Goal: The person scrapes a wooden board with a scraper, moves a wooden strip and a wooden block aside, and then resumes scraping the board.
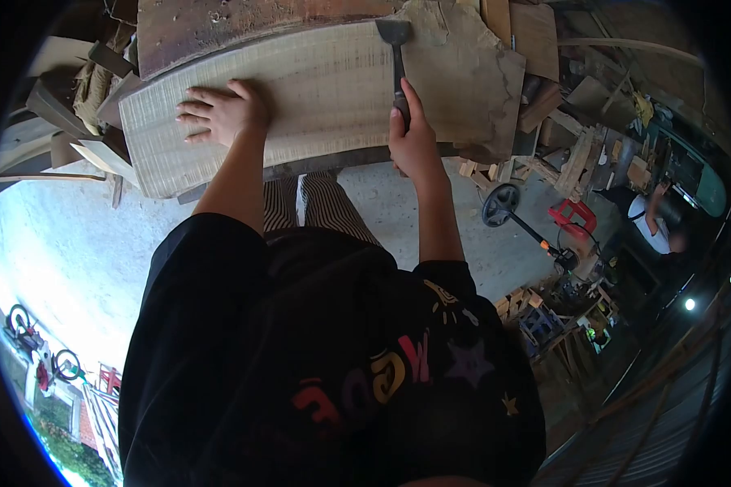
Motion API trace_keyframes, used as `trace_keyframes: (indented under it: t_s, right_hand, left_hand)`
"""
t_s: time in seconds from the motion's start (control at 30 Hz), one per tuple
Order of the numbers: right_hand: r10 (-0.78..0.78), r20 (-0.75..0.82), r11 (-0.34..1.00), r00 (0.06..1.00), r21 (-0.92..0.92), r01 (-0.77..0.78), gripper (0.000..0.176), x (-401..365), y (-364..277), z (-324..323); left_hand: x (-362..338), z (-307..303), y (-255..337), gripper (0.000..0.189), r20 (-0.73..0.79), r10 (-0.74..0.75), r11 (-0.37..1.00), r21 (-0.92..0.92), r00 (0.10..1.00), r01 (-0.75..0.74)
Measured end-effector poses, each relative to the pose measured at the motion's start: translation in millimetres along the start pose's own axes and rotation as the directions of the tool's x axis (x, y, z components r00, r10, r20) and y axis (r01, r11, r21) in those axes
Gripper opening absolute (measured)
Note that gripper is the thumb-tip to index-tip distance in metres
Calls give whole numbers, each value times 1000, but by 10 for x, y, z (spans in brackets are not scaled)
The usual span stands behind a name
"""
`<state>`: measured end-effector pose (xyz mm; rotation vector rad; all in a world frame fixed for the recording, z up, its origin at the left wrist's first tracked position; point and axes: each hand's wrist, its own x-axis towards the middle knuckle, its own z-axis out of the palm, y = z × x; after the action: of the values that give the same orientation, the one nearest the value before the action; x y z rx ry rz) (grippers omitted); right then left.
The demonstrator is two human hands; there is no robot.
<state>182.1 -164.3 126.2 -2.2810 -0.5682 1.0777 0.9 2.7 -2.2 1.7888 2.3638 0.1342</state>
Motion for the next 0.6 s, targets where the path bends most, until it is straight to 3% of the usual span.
trace_keyframes:
  t_s: [0.23,0.3,0.37,0.5,0.6]
  right_hand:
    - [-42,-57,997,997,-61,39,52,-176,47,114]
    - [114,41,993,993,19,-114,52,-225,-87,63]
    - [103,34,995,994,5,-103,52,-52,-158,7]
    - [125,-16,992,992,-5,-125,52,-98,-200,50]
    - [47,-56,998,997,55,-44,53,-238,-15,249]
  left_hand:
    - [20,10,10,80,1,-6,1000,23,1000,6]
    - [23,-15,33,81,-12,-3,1000,9,1000,3]
    - [21,-42,45,81,31,-19,998,53,999,17]
    - [20,90,31,81,-80,-8,1000,15,997,9]
    - [4,-17,43,81,-10,-12,1000,-14,1000,12]
